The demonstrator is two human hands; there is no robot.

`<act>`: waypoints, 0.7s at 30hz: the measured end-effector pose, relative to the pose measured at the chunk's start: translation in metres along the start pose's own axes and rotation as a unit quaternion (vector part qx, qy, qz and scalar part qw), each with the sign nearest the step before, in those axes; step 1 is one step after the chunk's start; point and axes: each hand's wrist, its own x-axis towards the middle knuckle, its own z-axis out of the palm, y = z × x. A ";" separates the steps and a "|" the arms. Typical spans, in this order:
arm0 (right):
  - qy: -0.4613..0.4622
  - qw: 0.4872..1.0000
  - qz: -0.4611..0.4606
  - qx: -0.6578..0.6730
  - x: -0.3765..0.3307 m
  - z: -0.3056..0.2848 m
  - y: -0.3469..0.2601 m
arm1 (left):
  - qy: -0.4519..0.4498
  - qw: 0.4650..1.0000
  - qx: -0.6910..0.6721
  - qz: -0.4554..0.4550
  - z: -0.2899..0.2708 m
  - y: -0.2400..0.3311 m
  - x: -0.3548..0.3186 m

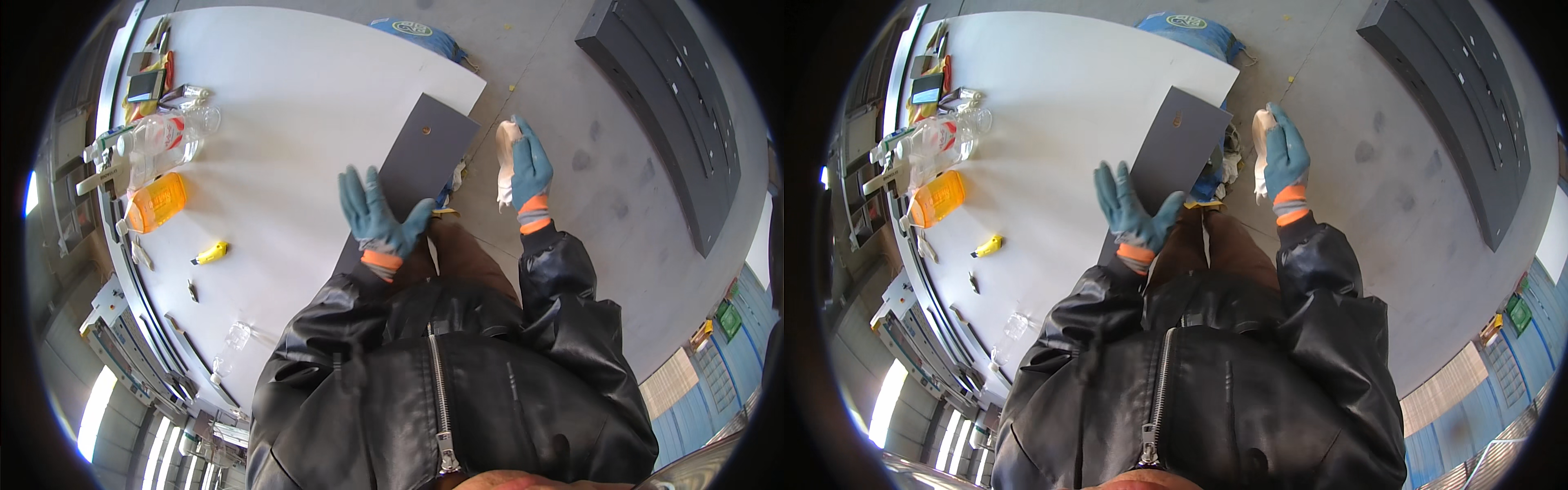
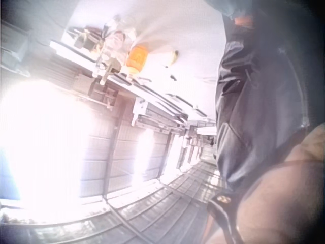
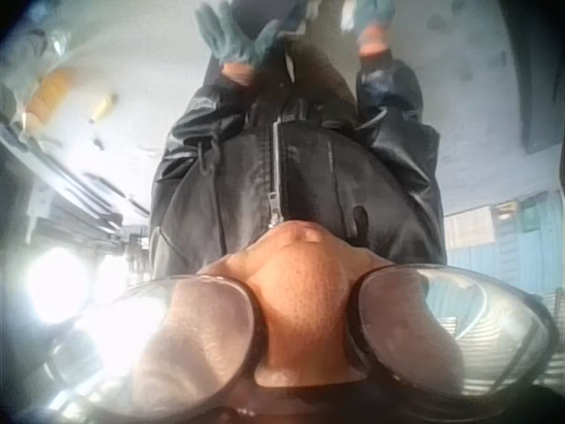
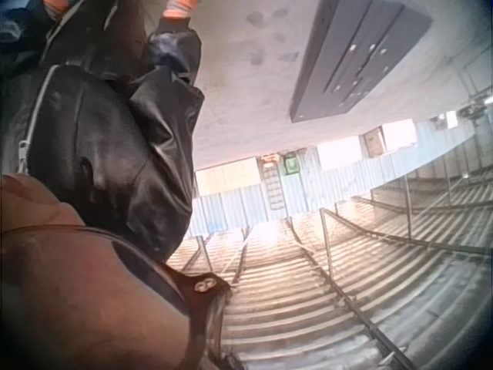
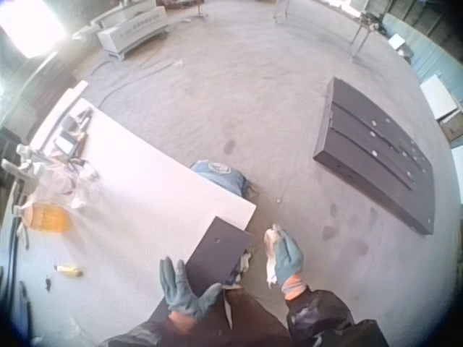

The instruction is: The person wipes a large gray panel with a cloth, then uses a utility knife to trim edges and a marker to mark holes. The person stacks the finished panel with others on the floor.

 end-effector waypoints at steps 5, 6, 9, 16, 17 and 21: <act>0.001 0.999 0.043 0.015 0.018 -0.015 0.039 | 0.009 0.993 0.088 0.072 0.037 -0.001 0.002; 0.008 0.998 0.060 0.030 0.026 -0.017 0.045 | -0.001 0.994 0.090 0.068 0.039 0.000 0.003; 0.002 0.994 0.088 0.058 0.046 -0.021 0.062 | -0.021 0.993 0.103 0.057 0.038 0.000 0.004; -0.148 0.989 -0.014 0.003 0.123 -0.031 0.037 | -0.064 0.985 0.155 0.047 0.035 -0.003 0.002; -0.166 0.984 -0.059 -0.006 0.133 -0.034 0.033 | -0.068 0.984 0.158 0.046 0.036 -0.004 0.004; -0.238 0.955 -0.175 0.018 0.159 -0.026 0.024 | -0.071 0.983 0.163 0.039 0.037 0.001 0.003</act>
